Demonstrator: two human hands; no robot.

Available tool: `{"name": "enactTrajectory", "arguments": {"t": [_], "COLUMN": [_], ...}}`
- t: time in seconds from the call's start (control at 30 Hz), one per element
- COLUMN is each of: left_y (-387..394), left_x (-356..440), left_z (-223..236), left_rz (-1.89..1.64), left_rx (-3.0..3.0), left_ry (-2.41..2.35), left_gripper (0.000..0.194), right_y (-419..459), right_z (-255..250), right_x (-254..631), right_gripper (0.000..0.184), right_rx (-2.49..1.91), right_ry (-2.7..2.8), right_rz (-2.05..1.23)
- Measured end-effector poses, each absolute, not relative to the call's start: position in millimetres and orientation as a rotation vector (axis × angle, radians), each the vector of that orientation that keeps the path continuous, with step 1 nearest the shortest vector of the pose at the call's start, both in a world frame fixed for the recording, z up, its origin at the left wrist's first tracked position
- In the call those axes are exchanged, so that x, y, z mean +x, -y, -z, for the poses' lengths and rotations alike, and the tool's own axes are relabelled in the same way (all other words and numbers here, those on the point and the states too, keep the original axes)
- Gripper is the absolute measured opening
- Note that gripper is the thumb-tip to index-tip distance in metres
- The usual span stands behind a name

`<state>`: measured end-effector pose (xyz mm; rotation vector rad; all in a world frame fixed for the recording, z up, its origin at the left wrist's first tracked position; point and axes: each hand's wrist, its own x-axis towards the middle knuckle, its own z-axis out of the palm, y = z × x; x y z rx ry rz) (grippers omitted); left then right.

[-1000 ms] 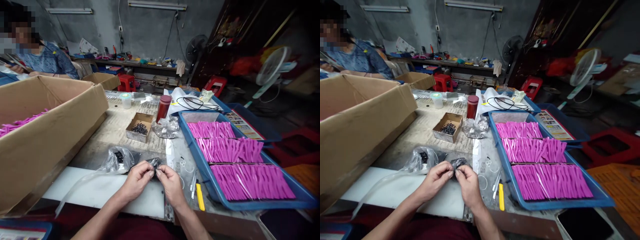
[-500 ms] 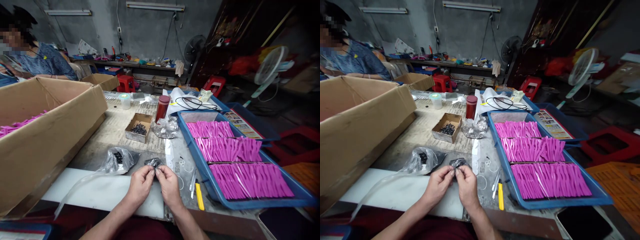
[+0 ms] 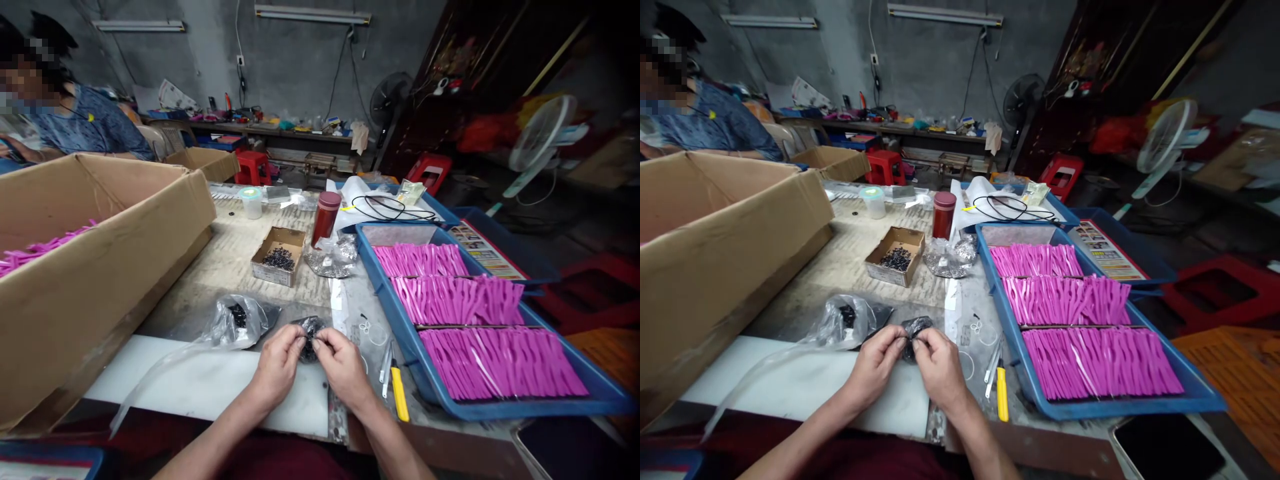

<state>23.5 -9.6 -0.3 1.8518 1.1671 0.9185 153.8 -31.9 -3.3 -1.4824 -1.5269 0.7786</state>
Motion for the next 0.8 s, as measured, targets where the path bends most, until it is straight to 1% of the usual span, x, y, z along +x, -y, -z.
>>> {"name": "enactTrajectory", "arguments": {"t": [0.1, 0.27, 0.43, 0.6, 0.8], "left_y": [11, 14, 12, 11, 11], "left_x": [25, 29, 30, 27, 26], "left_z": [3, 5, 6, 8, 10], "left_rz": [-0.927, -0.915, -0.909, -0.917, -0.906], "left_rx": [1.816, 1.657, 1.436, 1.342, 1.321], "left_ry": [-1.163, -1.133, -1.036, -0.982, -0.953], "left_gripper": [0.013, 0.015, 0.014, 0.012, 0.01], "right_y": [31, 33, 34, 34, 36], "right_z": [4, 10, 15, 14, 6], "right_x": [150, 143, 145, 151, 154], "right_gripper": [0.01, 0.011, 0.011, 0.009, 0.014], "right_rx": [-1.464, -1.362, -1.373, -1.365, -1.332], "right_ry": [1.473, 1.285, 1.201, 1.325, 1.537], "right_rz": [-0.792, -0.923, -0.882, -0.867, -0.778]}}
